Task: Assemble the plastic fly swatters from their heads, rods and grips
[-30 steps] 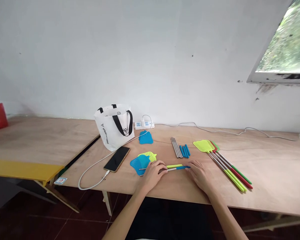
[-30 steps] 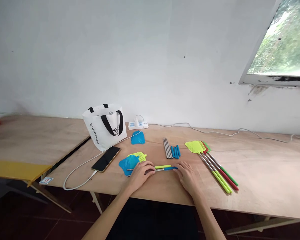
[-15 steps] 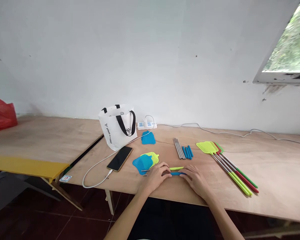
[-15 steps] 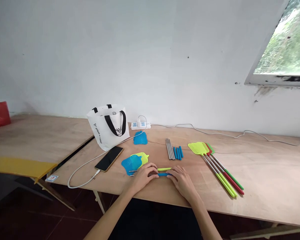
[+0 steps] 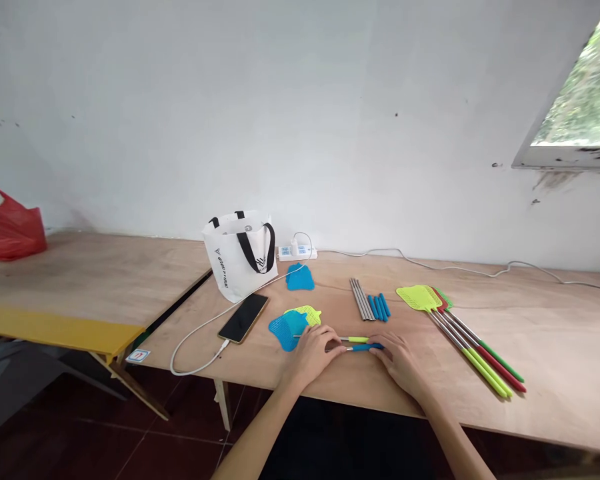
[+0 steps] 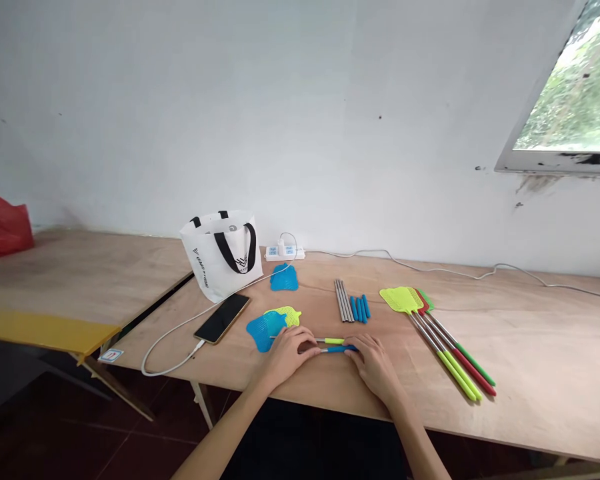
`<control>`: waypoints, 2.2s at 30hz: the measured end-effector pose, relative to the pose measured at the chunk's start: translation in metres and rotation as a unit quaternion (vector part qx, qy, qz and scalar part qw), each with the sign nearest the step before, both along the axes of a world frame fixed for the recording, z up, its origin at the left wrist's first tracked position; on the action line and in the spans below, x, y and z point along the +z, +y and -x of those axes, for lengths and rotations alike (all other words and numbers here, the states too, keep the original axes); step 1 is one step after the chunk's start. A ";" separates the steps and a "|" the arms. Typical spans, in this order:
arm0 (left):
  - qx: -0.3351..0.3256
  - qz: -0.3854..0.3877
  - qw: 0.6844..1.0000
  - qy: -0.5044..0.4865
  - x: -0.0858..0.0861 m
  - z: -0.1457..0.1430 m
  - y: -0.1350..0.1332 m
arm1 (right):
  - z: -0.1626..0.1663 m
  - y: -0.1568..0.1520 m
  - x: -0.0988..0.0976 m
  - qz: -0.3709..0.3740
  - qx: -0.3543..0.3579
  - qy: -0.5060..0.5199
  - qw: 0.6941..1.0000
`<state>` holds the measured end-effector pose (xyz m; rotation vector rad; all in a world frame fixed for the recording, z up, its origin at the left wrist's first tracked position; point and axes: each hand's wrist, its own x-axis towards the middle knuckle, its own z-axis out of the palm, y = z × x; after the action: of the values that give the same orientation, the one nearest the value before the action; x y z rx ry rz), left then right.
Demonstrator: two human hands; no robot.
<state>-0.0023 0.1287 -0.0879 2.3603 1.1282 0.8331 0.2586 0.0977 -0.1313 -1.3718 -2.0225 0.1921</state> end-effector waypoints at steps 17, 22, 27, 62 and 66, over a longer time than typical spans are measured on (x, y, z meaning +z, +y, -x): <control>0.008 -0.016 0.998 0.054 0.002 0.001 -0.003 | 0.016 -0.011 0.015 -0.061 -0.056 -0.047 0.995; -0.003 -0.036 0.997 0.062 0.003 0.001 -0.004 | 0.022 -0.015 0.017 0.006 -0.051 -0.097 0.994; -0.005 -0.043 0.997 0.067 0.002 0.001 -0.004 | 0.022 -0.014 0.018 0.019 -0.073 -0.097 0.992; 0.143 0.037 0.987 -0.070 0.024 0.085 0.037 | 0.043 -0.013 0.013 -0.098 -0.060 -0.146 0.983; 0.138 0.010 0.986 -0.088 0.021 0.086 0.039 | 0.042 -0.012 0.012 -0.088 -0.063 -0.136 0.985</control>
<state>-0.0878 0.1681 -0.0666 2.0932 1.3971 1.0941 0.2169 0.0861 -0.1189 -1.4686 -2.1042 -0.2378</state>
